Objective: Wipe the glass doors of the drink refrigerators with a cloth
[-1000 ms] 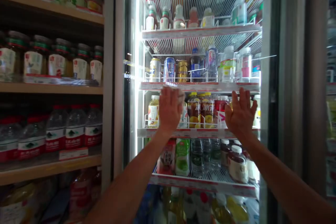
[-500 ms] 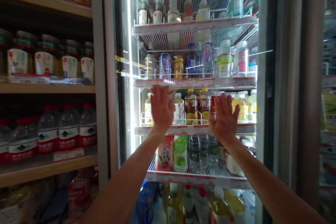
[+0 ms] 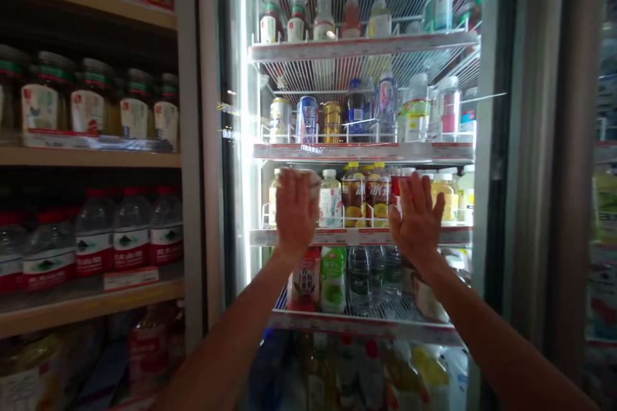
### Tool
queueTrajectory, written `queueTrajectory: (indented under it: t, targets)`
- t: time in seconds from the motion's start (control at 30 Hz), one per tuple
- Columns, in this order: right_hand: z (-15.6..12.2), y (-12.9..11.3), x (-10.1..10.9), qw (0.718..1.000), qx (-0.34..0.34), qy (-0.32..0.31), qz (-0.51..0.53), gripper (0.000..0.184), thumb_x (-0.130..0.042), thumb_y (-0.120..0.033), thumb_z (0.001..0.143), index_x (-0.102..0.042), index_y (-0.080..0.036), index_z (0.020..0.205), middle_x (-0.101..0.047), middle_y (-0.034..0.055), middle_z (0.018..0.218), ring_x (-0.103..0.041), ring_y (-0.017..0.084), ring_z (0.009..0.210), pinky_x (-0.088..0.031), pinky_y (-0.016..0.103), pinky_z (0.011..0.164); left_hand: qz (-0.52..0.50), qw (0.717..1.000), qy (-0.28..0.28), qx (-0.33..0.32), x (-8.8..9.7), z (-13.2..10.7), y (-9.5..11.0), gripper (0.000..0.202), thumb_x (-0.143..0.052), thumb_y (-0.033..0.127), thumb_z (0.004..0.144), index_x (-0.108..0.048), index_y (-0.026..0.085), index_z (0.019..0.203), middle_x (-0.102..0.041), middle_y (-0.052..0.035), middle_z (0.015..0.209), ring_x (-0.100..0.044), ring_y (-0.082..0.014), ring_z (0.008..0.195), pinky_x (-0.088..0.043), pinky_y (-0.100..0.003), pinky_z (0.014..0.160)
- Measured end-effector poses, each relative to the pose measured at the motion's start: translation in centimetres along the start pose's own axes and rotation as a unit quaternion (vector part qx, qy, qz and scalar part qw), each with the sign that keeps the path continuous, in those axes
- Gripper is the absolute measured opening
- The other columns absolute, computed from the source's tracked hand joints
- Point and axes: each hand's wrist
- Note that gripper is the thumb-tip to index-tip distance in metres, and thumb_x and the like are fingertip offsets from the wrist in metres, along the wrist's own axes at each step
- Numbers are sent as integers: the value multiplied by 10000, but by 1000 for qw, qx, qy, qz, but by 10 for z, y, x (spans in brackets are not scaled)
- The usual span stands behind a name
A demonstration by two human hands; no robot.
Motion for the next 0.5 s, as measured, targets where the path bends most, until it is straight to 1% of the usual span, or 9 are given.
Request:
queueTrajectory:
  t: [0.07,0.1,0.13,0.2,0.3,0.37,0.4,0.43,0.5]
  targets:
    - [0,2,0,1000,6,7,-1,594,-385,-345,909,-206,-207,1458,-303,130,1490,-218,265,1399,-169,514,1106,-12,993,-37,-112,-9,-9,32,466,-373,302,913,-392,171,1359,-332,-123,1468,-159,-231,1410,-277,-429,1114]
    - [0,3,0,1000,10,9,0,593,-388,-347,909,-208,-210,1457,-302,128,1491,-221,262,1399,-169,512,1107,-14,989,-47,-143,-11,-13,41,456,-372,305,914,-405,180,1351,-349,-112,1462,-169,-223,1408,-281,-419,1115]
    - [0,4,0,1000,13,8,1,594,-390,-347,909,-206,-214,1458,-297,125,1494,-220,259,1399,-170,509,1107,-13,987,-51,-152,-11,-17,42,449,-372,309,915,-413,187,1345,-363,-104,1455,-181,-218,1405,-279,-416,1116]
    - [0,4,2,1000,14,0,4,600,-393,-340,908,-194,-222,1462,-282,115,1502,-213,252,1402,-171,504,1110,-6,992,-46,-116,-4,-20,23,456,-371,317,916,-406,191,1352,-377,-108,1446,-202,-216,1399,-259,-428,1124]
    - [1,2,3,1000,4,-6,12,623,-404,-320,900,-173,-217,1469,-262,110,1511,-202,259,1405,-160,511,1114,6,1000,-12,16,11,-18,-27,497,-354,324,917,-347,176,1391,-328,-138,1467,-194,-229,1401,-217,-458,1134]
    - [1,0,2,1000,-2,-7,14,631,-409,-309,894,-171,-210,1470,-257,113,1512,-204,268,1403,-155,521,1115,14,996,19,86,14,-15,-41,521,-343,323,918,-309,152,1408,-275,-162,1486,-161,-242,1408,-202,-475,1134]
    - [1,0,2,1000,-5,-7,14,631,-408,-308,893,-173,-211,1470,-257,114,1512,-204,271,1403,-156,526,1114,15,995,30,91,12,-15,-38,523,-344,317,918,-303,144,1410,-263,-169,1489,-145,-245,1411,-205,-476,1132]
    - [1,0,1,1000,-7,-7,13,627,-405,-309,894,-174,-215,1470,-259,113,1511,-205,272,1403,-159,530,1113,14,997,30,71,9,-15,-28,520,-350,308,917,-306,141,1407,-265,-172,1488,-135,-242,1413,-215,-469,1129]
    - [0,1,0,1000,-5,-5,11,619,-399,-313,898,-177,-220,1468,-276,115,1505,-212,270,1401,-168,530,1109,2,1000,1,-27,0,-19,3,501,-370,290,911,-333,156,1392,-301,-154,1477,-124,-226,1415,-244,-445,1124]
Point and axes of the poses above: each hand's wrist, its own z-axis towards the middle knuckle, its own x-axis out of the back of the hand, y = z × x
